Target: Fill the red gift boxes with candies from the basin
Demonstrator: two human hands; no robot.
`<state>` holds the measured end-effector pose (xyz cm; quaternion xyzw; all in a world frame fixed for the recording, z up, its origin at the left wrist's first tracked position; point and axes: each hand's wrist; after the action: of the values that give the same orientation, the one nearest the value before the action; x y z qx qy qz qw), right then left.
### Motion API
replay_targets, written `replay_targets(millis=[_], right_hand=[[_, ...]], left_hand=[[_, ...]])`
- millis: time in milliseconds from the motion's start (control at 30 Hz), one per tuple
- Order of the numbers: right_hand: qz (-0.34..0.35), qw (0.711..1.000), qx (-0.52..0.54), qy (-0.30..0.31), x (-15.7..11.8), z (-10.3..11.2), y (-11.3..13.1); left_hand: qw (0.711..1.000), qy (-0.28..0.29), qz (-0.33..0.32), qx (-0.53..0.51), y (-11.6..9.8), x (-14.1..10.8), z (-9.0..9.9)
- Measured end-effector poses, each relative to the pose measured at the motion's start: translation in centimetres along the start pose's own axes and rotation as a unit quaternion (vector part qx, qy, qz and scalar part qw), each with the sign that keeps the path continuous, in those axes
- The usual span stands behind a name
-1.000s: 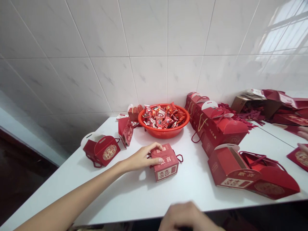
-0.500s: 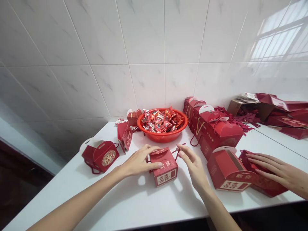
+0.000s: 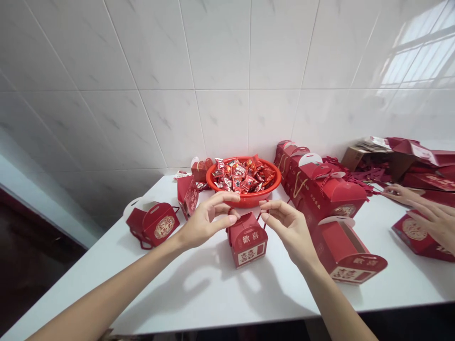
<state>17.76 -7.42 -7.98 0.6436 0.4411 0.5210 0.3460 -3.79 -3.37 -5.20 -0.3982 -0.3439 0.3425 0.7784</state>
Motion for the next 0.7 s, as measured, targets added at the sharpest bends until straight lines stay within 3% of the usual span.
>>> replay_targets(millis=[100, 233, 333, 433, 600, 700], right_hand=[[0.028, 0.997, -0.066, 0.029, -0.6, -1.0, 0.0], [0.066, 0.986, -0.137, 0.068, -1.5, -2.8, -1.0], [0.086, 0.984, -0.149, 0.053, -1.7, -3.6, -2.3], [0.108, 0.986, -0.124, 0.023, -2.0, -3.9, -2.5], [0.161, 0.980, -0.098, -0.056, -4.0, -3.3, 2.3], [0.237, 0.956, -0.126, -0.117, -5.1, -0.2, 5.0]], left_hand=[[0.997, 0.023, -0.056, -0.036, -1.1, -0.4, 0.1], [0.991, 0.046, -0.115, 0.041, -1.6, -1.2, -0.4], [0.979, 0.056, -0.156, 0.119, -1.7, -1.7, -0.7], [0.966, 0.030, -0.198, 0.165, -1.5, -1.9, -0.6], [0.966, -0.083, -0.225, 0.096, -0.9, -1.6, -0.2], [0.967, -0.136, -0.202, 0.070, -0.6, -1.3, 0.0]])
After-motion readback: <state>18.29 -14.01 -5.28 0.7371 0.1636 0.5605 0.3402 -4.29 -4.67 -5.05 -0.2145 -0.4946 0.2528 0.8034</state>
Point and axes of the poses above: each hand's wrist, its own x-axis towards the middle knuckle, its own z-axis out of the back of the hand, y = z × x, and after that the axes turned 11 degrees about x, right-handed
